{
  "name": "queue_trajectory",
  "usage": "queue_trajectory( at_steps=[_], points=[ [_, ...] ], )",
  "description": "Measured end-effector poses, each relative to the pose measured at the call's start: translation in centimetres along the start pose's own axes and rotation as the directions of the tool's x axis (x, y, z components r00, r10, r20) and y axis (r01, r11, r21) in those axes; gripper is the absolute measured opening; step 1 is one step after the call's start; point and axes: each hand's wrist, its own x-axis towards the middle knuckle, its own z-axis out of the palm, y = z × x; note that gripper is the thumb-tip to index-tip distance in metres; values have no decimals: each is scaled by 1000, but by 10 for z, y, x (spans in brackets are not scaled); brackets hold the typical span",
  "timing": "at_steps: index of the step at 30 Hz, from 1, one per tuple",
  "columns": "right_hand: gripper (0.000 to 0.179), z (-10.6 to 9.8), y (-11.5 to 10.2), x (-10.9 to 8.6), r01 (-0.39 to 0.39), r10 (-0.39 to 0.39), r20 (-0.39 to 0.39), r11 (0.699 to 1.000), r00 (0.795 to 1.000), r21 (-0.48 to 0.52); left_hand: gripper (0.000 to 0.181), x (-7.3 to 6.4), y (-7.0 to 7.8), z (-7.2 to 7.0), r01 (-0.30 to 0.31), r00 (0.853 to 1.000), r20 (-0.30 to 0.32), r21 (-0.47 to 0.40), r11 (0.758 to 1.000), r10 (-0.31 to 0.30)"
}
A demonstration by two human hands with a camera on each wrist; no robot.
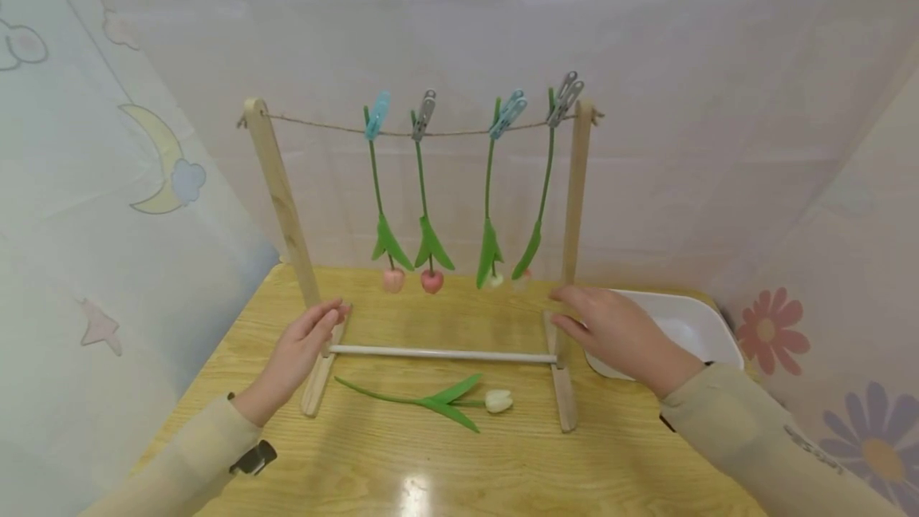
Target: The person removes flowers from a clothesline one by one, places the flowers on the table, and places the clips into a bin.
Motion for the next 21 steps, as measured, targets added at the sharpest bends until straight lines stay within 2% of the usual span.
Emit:
queue_trajectory(
  at_steps=[5,12,21],
  points=[
    [33,0,-6,4,-18,18,16,1000,1000,24,46,2,1,0,-13,1000,2,2,1000,13],
    [35,0,-11,8,-13,13,-5,998,1000,54,46,3,3,1,-25,1000,-1,-4,1000,25],
    [40,1,-12,13,83,-75,-123,995,990,59,46,8,7,2,-42,999,-33,-4,999,42]
  ],
)
